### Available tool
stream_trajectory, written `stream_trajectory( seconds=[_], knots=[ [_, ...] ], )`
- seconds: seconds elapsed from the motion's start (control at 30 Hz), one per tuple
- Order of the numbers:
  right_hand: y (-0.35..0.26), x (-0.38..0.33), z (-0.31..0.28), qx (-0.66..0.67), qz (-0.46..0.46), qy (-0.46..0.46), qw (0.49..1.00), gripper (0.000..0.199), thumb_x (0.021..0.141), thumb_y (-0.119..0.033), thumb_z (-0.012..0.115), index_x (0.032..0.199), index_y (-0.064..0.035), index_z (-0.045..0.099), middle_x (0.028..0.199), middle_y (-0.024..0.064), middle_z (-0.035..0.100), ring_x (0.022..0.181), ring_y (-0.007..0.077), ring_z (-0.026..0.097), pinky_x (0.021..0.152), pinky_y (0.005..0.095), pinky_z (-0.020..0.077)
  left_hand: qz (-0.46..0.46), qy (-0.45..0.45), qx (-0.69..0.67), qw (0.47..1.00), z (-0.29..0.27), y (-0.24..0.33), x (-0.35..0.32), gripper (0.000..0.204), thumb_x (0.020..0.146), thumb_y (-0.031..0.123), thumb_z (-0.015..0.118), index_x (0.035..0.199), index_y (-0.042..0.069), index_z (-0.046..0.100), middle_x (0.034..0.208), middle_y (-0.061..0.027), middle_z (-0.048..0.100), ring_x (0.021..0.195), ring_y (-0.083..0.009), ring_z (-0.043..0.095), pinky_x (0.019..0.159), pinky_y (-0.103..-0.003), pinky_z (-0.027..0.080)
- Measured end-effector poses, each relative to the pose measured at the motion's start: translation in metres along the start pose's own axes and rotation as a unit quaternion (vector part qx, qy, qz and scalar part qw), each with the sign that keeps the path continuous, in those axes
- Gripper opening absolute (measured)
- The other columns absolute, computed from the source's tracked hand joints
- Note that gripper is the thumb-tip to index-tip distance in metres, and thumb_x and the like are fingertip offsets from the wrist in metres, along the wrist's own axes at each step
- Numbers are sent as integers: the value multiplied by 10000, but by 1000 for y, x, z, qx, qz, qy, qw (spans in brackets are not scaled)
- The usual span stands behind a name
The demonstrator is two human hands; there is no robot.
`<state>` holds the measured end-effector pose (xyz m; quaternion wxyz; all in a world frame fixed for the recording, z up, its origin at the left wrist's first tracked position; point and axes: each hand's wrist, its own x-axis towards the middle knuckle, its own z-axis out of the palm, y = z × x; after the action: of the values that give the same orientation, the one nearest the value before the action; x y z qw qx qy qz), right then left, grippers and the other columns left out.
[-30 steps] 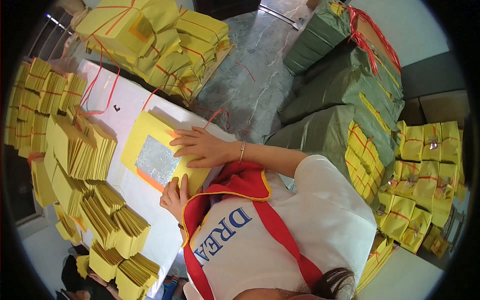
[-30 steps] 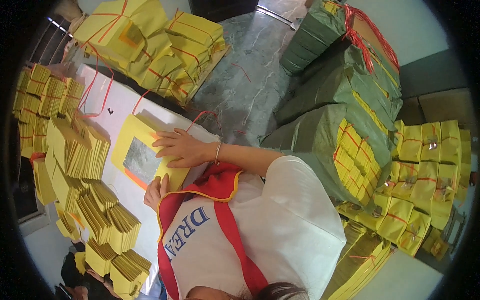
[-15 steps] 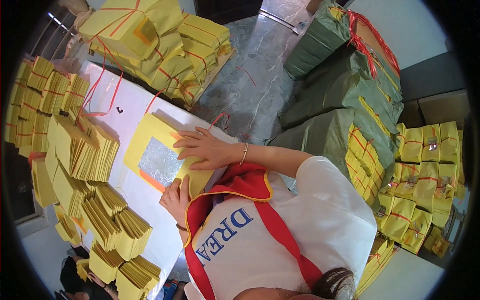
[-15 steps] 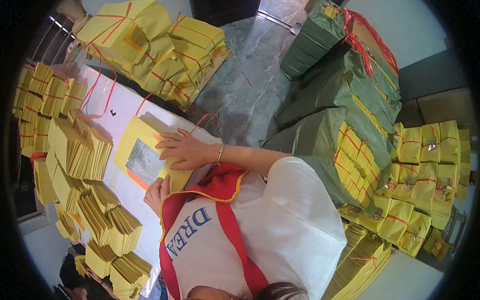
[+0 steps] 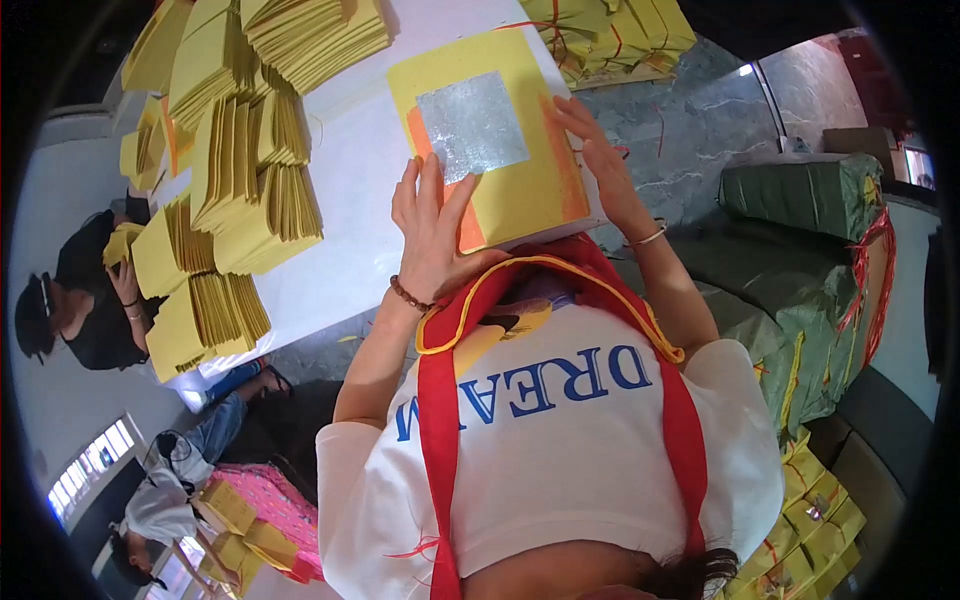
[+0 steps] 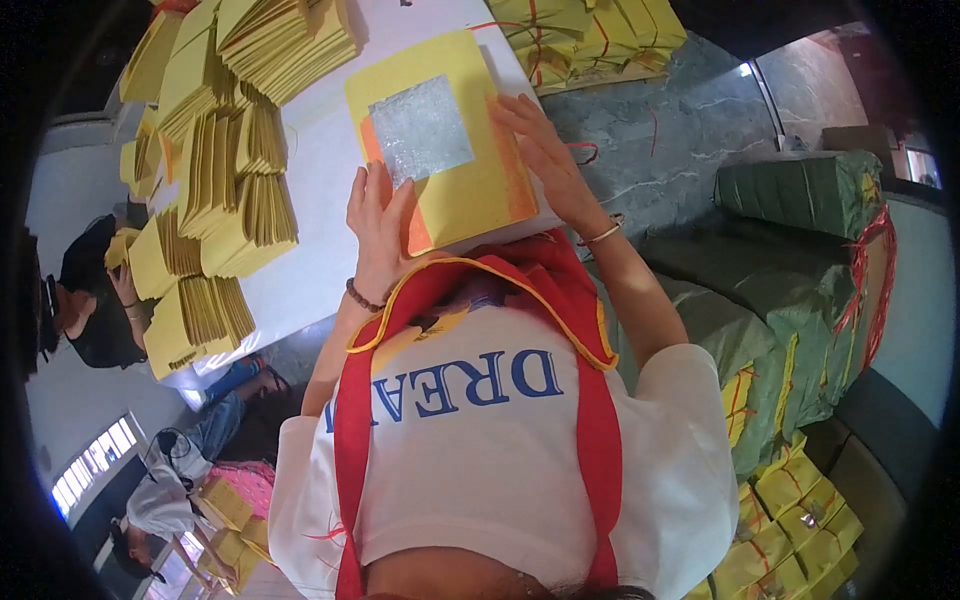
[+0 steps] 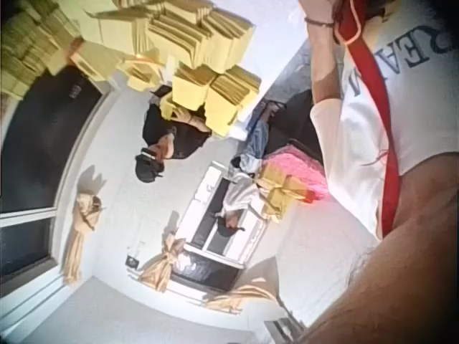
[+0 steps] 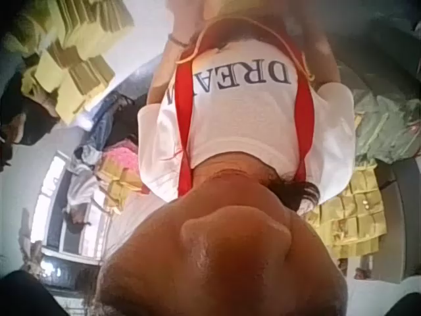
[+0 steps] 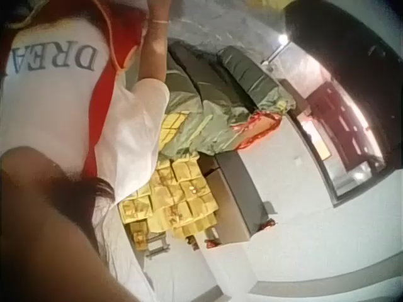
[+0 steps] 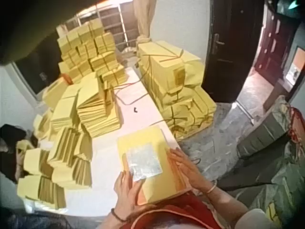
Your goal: Folding and stacking sheets of yellow paper with silver foil centers for packaging.
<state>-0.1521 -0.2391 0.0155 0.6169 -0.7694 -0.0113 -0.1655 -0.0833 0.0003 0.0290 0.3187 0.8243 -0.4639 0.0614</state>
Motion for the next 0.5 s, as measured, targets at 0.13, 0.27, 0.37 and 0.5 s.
stream_trajectory(
  seconds=[0.13,0.27,0.37,0.5],
  knots=[
    [0,-1,13,21,-16,-27,999,537,957,-409,255,1352,-59,354,1458,119,233,1371,271,132,1105,375,87,-44,-24,-7,999,7,-3,-7,969,548,531,773,1321,109,368,1417,-264,163,1282,-496,140,1012,-560,148],
    [2,-3,19,12,-9,-32,999,569,953,-440,237,1353,-50,344,1456,129,233,1372,284,121,1105,379,79,-40,11,-65,997,15,-7,-9,980,551,526,775,1324,96,351,1413,-273,159,1271,-522,127,1001,-587,148],
    [-3,-5,18,-11,-2,-37,999,598,943,-474,233,1351,-51,347,1457,133,228,1374,291,106,1104,385,75,-45,3,-28,999,14,-3,-9,970,563,519,772,1323,93,345,1407,-277,170,1269,-520,138,998,-590,150],
    [1,-7,11,-74,-20,-51,996,550,930,-441,267,1310,-75,422,1441,129,268,1372,302,118,1098,419,74,-43,7,-14,999,13,5,-11,925,602,506,755,1323,94,349,1403,-282,179,1281,-496,144,996,-591,147]
  ],
)
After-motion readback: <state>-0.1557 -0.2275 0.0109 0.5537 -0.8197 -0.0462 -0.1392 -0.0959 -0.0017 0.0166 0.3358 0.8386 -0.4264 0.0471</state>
